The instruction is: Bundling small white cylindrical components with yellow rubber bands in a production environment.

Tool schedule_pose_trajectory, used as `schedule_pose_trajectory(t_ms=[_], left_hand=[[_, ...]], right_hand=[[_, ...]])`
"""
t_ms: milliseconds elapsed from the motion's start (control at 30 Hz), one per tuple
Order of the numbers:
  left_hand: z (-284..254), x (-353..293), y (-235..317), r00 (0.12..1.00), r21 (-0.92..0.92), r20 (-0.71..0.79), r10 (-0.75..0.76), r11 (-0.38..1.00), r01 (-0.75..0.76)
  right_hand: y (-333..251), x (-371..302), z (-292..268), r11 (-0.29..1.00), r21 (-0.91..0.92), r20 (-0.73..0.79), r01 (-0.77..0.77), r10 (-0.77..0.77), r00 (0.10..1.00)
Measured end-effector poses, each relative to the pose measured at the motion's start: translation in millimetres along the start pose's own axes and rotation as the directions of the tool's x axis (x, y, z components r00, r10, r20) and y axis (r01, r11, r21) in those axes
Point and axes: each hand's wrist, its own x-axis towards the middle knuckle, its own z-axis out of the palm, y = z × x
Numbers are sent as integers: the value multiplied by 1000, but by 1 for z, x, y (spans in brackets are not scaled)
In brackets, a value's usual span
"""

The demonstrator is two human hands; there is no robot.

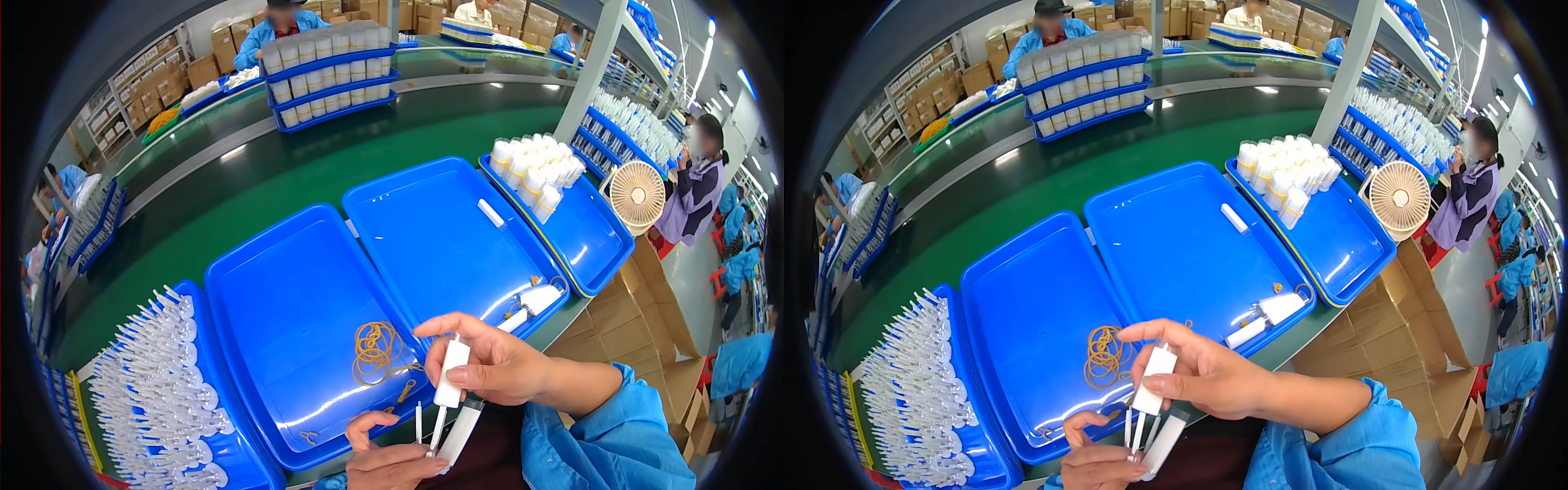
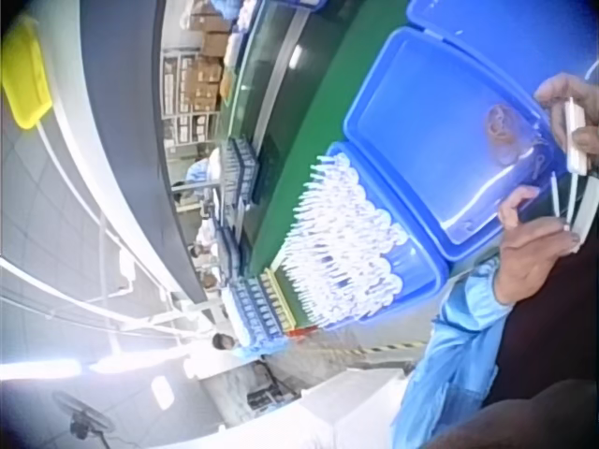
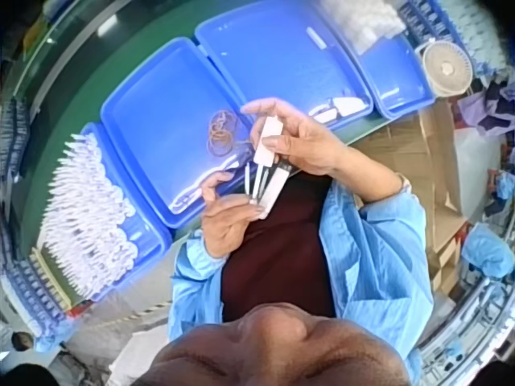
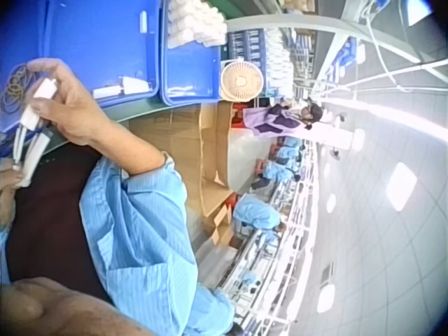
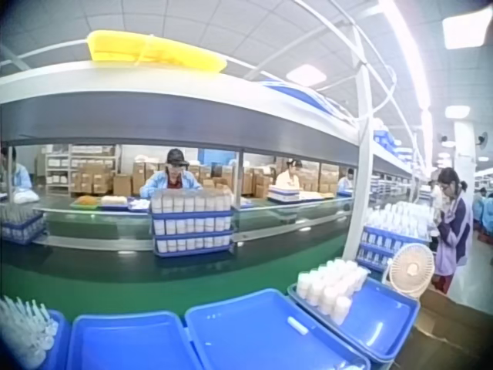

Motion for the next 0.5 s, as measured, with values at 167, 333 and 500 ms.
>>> schedule_pose_trajectory(t_ms=[167,333,500], left_hand=[[-1,-2,-2,1000,7,0,4,1000,-4],[-2,-5,-7,999,78,16,-28,997,26],[-2,-6,-6,996,94,40,82,992,-86]], right_hand=[[3,-1,-4,1000,10,80,-6,5,997],[-17,-5,4,495,-853,117,167,-129,985],[-15,-13,3,858,-513,45,-21,51,998]])
